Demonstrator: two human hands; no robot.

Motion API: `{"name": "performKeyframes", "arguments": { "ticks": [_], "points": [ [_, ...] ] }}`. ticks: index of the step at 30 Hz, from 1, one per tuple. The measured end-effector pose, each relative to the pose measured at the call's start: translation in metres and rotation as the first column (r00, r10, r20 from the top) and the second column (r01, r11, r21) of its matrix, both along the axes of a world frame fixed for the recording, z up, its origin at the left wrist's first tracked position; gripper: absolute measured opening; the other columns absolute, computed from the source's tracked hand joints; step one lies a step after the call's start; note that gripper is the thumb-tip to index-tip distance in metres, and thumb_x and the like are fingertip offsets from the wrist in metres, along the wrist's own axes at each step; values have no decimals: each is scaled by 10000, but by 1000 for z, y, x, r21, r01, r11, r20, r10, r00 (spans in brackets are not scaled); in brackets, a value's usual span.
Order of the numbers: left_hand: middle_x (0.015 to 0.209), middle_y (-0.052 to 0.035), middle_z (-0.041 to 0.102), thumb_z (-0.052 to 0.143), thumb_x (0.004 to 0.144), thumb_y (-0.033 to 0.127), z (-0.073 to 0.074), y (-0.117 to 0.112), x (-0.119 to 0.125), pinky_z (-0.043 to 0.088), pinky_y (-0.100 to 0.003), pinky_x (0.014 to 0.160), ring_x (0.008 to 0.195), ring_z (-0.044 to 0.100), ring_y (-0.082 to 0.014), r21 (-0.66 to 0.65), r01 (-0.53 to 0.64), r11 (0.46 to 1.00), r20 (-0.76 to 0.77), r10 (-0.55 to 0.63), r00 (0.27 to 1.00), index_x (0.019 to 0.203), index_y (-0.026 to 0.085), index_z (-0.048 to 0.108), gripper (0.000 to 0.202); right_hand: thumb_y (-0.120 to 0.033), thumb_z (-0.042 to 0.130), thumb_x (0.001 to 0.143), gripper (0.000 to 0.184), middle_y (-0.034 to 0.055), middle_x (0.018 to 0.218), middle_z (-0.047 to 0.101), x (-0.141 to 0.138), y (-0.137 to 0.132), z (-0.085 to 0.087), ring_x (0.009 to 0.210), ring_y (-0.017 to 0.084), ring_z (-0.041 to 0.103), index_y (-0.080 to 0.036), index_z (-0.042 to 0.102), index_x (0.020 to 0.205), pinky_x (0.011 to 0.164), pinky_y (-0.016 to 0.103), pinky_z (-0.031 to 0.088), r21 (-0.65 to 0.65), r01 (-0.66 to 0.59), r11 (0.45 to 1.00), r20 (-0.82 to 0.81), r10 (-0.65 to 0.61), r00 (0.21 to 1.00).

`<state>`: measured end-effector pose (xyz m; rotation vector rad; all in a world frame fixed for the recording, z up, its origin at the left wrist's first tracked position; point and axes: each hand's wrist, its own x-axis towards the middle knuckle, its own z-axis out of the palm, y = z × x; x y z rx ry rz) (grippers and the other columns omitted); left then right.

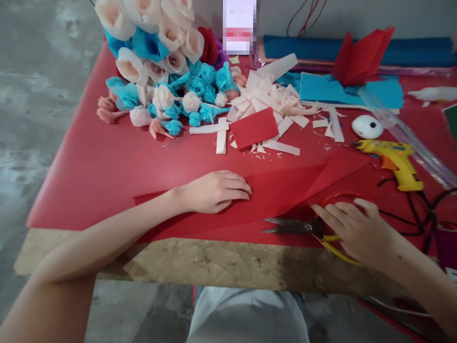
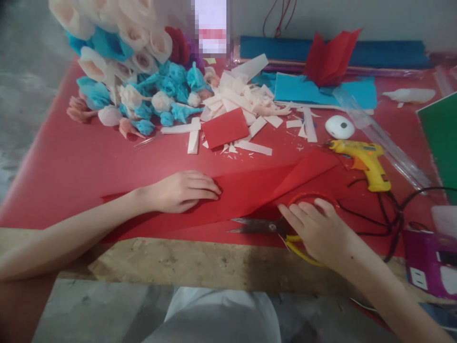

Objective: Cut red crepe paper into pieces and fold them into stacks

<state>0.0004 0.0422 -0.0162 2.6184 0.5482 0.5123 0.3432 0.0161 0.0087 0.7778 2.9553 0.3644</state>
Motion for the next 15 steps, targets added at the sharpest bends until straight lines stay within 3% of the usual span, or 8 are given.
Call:
{"name": "performKeyframes", "arguments": {
  "ticks": [6,15],
  "points": [
    [1118,-100,643,415,799,58,1,0,0,462,-364,927,1034,580,-202,5,-3,1000,-9,3,1000,1053,134,597,322,-153,325,809,396,120,843,630,1,-2,-5,812,232,488,-51,533,1130,803,398,313,62,16,998,-15,-15,1000],
    [1094,-101,655,421,797,64,1,0,1,481,-363,903,1014,594,-202,44,-15,999,-5,15,1000,1023,131,612,303,-205,333,845,416,141,930,601,-29,6,-4,896,244,462,-25,507,1177,853,413,318,42,-60,997,17,59,998]
  ]
}}
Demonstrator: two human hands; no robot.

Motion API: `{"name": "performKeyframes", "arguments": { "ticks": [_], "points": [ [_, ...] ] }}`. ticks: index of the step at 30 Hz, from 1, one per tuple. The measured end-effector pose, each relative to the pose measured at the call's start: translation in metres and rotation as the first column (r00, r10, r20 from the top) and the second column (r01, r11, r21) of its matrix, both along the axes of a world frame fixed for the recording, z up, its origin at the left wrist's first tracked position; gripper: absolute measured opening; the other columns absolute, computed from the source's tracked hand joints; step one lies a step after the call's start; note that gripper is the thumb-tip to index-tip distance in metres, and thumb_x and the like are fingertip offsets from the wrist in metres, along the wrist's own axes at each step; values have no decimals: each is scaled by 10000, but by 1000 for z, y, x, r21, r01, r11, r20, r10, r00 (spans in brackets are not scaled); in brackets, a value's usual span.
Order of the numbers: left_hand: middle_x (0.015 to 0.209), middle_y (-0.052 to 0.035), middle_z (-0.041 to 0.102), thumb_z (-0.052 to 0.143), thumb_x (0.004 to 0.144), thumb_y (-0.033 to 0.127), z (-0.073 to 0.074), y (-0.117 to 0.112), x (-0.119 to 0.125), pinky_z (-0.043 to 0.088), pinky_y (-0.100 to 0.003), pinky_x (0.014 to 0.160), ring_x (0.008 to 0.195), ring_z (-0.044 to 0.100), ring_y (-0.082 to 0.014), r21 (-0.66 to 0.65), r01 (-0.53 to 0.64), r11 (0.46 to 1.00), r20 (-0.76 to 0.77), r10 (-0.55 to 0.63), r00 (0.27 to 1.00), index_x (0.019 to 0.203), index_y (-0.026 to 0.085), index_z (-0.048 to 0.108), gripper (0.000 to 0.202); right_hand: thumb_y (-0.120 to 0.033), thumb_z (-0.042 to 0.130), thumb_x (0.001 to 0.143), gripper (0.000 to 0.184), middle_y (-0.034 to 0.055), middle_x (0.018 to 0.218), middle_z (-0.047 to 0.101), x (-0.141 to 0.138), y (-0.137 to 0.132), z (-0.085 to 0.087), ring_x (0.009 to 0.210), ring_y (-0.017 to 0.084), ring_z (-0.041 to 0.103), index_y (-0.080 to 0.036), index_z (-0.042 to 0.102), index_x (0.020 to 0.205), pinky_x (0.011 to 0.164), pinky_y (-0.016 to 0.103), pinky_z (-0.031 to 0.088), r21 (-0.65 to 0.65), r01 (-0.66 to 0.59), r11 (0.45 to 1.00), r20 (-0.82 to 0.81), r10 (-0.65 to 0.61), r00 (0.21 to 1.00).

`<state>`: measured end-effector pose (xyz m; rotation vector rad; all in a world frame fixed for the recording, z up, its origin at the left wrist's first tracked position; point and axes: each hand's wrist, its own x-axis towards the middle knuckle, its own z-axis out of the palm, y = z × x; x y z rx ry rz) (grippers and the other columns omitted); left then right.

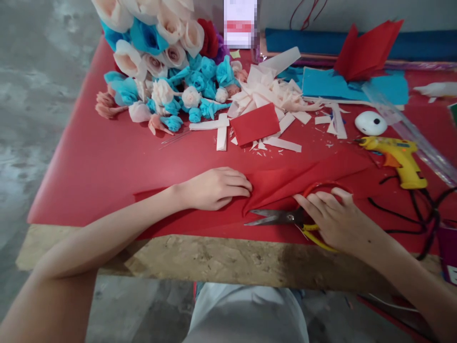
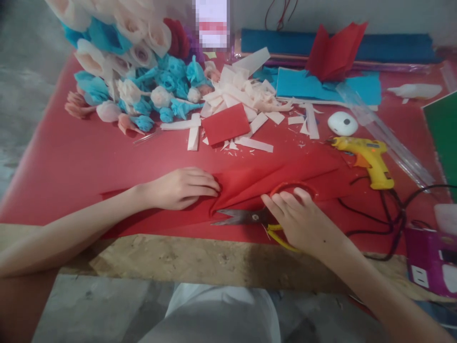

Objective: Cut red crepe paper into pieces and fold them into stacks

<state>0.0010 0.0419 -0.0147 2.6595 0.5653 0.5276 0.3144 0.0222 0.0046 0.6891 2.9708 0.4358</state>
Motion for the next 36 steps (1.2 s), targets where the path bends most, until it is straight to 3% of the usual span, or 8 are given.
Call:
{"name": "performKeyframes", "arguments": {
  "ticks": [14,23,31,36],
  "points": [
    [1117,-102,645,410,800,62,-1,1,0,472,-370,919,1023,590,-205,-31,8,999,6,-8,1000,1040,136,610,321,-186,345,798,391,136,885,615,12,-3,-1,867,247,467,-50,533,1114,820,407,316,-20,52,998,-33,-52,998],
    [1120,-99,642,416,797,61,-1,0,-1,469,-362,919,1018,591,-202,-9,7,1000,7,-7,1000,1044,133,601,317,-211,388,811,419,139,925,594,-7,0,1,907,250,448,-31,522,1165,864,415,309,-16,1,1000,14,-1,1000],
    [1202,-113,575,406,820,99,0,-2,-1,513,-331,808,953,610,-181,64,-69,996,-36,71,997,1103,152,557,325,-190,429,787,431,111,920,594,-23,1,-8,897,236,445,-63,524,1188,879,408,291,-42,-53,998,-28,51,998],
    [1137,-112,581,394,816,109,2,-4,-1,521,-315,782,898,600,-172,101,-107,989,-109,117,987,1175,138,497,375,-96,411,816,360,79,908,613,-30,5,-7,861,209,453,-97,562,1143,858,378,307,11,-118,993,-27,118,993]
  ]
}}
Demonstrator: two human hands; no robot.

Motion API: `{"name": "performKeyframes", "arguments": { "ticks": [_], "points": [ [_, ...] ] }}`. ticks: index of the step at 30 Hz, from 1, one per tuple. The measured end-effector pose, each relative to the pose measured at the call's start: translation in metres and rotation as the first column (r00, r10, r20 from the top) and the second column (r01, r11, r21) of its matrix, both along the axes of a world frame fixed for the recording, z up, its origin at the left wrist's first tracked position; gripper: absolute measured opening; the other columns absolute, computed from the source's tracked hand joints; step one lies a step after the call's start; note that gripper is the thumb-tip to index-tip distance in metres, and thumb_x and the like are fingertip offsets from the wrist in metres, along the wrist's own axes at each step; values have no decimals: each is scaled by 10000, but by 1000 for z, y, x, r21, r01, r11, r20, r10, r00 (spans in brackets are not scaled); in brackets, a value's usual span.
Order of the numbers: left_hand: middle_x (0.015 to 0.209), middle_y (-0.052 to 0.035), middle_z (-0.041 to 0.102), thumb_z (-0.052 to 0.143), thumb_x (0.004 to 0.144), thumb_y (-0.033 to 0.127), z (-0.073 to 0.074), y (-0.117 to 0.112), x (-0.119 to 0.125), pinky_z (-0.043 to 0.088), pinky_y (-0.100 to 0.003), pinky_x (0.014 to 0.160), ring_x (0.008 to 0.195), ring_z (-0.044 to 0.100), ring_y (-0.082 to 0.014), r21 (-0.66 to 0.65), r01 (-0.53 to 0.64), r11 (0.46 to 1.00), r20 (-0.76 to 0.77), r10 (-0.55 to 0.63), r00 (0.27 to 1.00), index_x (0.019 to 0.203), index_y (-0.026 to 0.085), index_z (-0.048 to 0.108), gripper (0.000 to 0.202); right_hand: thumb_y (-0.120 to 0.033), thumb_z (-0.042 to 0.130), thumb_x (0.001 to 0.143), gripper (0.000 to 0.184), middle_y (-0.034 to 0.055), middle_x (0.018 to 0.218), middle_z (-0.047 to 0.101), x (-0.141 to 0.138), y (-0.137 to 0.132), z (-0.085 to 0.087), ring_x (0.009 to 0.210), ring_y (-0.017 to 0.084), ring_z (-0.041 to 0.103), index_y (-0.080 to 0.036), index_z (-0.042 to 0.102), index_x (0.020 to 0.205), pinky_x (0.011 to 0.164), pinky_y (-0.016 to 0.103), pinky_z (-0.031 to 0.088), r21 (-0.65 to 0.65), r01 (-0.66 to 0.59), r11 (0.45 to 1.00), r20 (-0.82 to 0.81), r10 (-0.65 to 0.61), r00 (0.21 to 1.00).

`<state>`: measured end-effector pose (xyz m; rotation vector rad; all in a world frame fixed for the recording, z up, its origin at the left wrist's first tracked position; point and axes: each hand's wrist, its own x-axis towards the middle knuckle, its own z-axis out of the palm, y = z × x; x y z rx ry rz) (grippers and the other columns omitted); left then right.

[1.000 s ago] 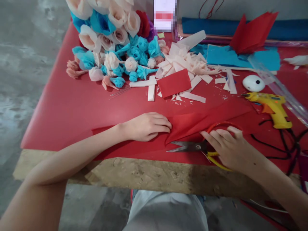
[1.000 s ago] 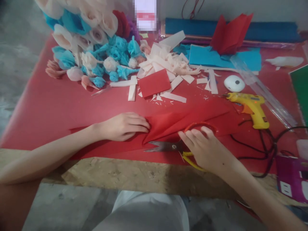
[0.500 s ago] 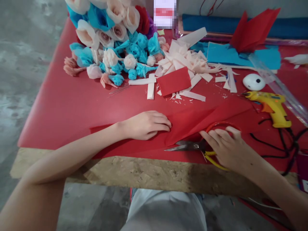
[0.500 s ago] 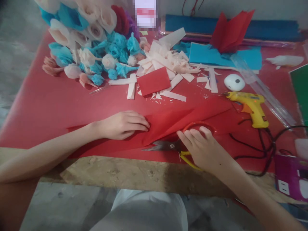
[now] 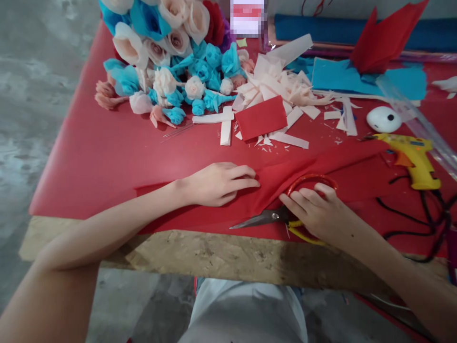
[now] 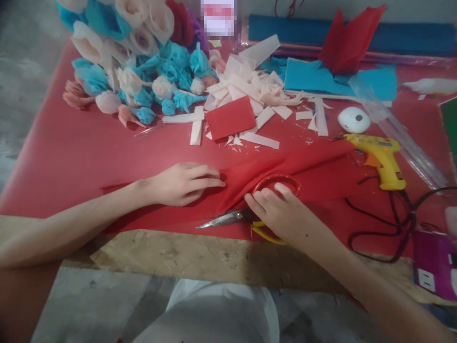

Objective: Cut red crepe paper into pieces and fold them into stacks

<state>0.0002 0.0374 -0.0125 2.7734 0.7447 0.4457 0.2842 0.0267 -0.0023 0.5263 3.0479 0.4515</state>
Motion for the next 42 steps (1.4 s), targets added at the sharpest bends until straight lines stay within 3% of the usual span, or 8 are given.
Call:
{"name": "performKeyframes", "arguments": {
  "ticks": [9,21,29,33,42],
  "points": [
    [1157,-123,594,405,825,106,-4,2,0,488,-342,856,994,582,-195,6,45,999,12,-45,999,1184,128,484,368,-51,380,841,315,28,783,625,-4,9,7,776,180,447,-147,620,1021,816,342,301,58,-56,997,-53,59,997],
    [1137,-122,622,429,821,105,-5,3,0,494,-364,857,989,596,-210,16,76,997,70,-77,995,1086,119,560,296,-31,362,849,305,20,726,617,0,8,10,702,154,435,-149,621,956,794,323,299,20,-124,992,-65,125,990],
    [1150,-115,620,426,817,91,-5,3,-1,484,-376,892,1033,574,-206,-47,74,996,89,-70,994,1102,131,561,318,-92,379,826,318,57,910,643,3,-2,6,816,195,457,-154,581,1064,826,381,278,-73,29,997,-60,-33,998],
    [1133,-120,625,435,814,81,-5,2,-1,463,-378,945,1083,534,-217,-50,83,995,111,-77,991,1085,102,574,304,-94,396,819,314,66,900,630,-4,-7,4,807,202,450,-141,573,1074,819,389,287,-49,55,997,-21,-56,998],
    [1155,-113,617,440,815,114,-3,4,0,453,-386,874,997,542,-223,-46,63,997,36,-61,997,1090,139,584,311,-68,388,848,272,42,792,614,-24,0,5,739,169,456,-107,595,1020,820,357,299,-50,-70,996,-85,66,994]
  ]
}}
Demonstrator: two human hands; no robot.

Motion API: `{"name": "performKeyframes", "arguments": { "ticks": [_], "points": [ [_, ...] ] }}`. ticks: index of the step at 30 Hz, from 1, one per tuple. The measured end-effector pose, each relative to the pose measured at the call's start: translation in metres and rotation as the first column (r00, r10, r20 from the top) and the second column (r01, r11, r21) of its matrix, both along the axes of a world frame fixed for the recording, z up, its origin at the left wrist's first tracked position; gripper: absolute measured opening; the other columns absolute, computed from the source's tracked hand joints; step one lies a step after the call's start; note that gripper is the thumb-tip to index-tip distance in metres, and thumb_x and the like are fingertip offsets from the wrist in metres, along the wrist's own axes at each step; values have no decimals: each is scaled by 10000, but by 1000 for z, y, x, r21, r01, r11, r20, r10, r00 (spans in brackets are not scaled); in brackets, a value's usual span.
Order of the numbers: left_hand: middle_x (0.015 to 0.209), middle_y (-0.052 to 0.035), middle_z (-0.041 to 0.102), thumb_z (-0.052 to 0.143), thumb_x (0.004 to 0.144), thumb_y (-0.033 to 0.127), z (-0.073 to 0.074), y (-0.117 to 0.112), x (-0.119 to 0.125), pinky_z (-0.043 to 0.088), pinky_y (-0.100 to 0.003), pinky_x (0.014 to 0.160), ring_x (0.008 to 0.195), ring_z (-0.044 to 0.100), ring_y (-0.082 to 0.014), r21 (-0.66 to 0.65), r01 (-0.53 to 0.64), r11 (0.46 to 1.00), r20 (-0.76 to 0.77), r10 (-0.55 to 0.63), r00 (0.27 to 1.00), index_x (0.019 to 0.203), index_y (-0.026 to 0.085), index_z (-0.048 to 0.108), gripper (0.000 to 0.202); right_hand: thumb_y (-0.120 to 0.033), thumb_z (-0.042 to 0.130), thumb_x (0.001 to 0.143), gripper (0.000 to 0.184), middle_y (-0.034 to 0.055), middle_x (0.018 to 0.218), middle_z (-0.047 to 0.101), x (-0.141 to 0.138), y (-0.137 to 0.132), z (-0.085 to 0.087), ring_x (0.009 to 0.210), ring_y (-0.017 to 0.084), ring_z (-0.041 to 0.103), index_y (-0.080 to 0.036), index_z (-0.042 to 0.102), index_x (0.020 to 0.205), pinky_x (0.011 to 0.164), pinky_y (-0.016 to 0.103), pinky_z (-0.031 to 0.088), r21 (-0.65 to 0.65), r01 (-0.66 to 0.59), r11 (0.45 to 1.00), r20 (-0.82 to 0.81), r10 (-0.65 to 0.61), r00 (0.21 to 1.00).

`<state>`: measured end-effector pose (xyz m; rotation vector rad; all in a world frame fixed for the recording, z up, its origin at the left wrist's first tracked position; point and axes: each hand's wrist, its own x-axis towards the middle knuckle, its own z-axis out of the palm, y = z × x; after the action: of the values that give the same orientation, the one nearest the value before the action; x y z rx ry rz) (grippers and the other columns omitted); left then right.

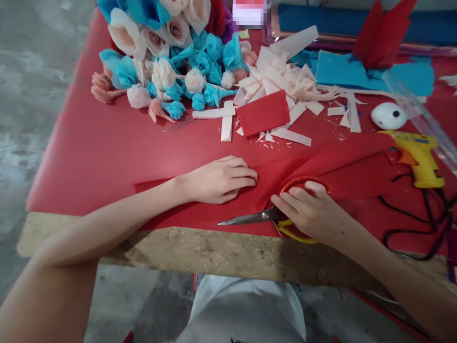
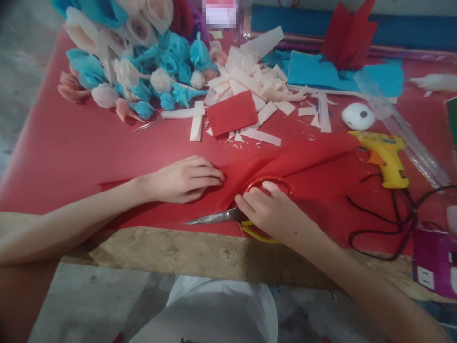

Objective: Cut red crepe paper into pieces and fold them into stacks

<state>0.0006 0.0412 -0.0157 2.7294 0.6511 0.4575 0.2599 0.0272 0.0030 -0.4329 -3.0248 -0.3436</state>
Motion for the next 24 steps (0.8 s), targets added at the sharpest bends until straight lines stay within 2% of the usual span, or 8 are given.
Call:
{"name": "performKeyframes", "arguments": {
  "ticks": [3,7,14,19,24],
  "points": [
    [1172,-104,608,449,812,128,0,1,0,419,-398,893,1002,520,-232,4,-1,1000,-25,1,1000,1091,143,581,308,-55,366,855,274,37,737,598,1,3,2,720,166,457,-111,603,980,810,347,304,3,-44,999,-21,44,999],
    [1169,-93,609,462,805,132,-1,1,0,393,-408,907,989,507,-238,10,-7,1000,-34,8,999,1085,137,578,302,-61,338,867,287,22,728,584,4,4,5,708,161,454,-145,606,924,780,327,313,-32,-88,996,29,89,996],
    [1169,-107,605,440,804,111,-1,-1,1,427,-383,887,1013,501,-239,13,0,1000,-3,0,1000,1084,125,577,312,-52,364,813,313,37,818,605,2,-3,7,758,188,441,-132,566,1038,797,372,290,-46,88,995,37,-86,996],
    [1153,-116,612,439,801,108,-1,-1,2,443,-388,867,992,507,-245,27,-3,1000,-4,3,1000,1065,108,583,300,-80,378,804,291,48,831,597,-12,-7,5,760,193,425,-131,567,1020,801,375,284,-56,87,995,66,-84,994],
    [1153,-117,610,431,815,108,-1,-2,2,436,-384,868,997,505,-239,30,-6,1000,1,6,1000,1068,108,578,293,-83,362,844,261,48,807,591,-23,-8,2,736,180,416,-121,579,985,790,357,289,-44,23,999,39,-21,999]
  ]
}}
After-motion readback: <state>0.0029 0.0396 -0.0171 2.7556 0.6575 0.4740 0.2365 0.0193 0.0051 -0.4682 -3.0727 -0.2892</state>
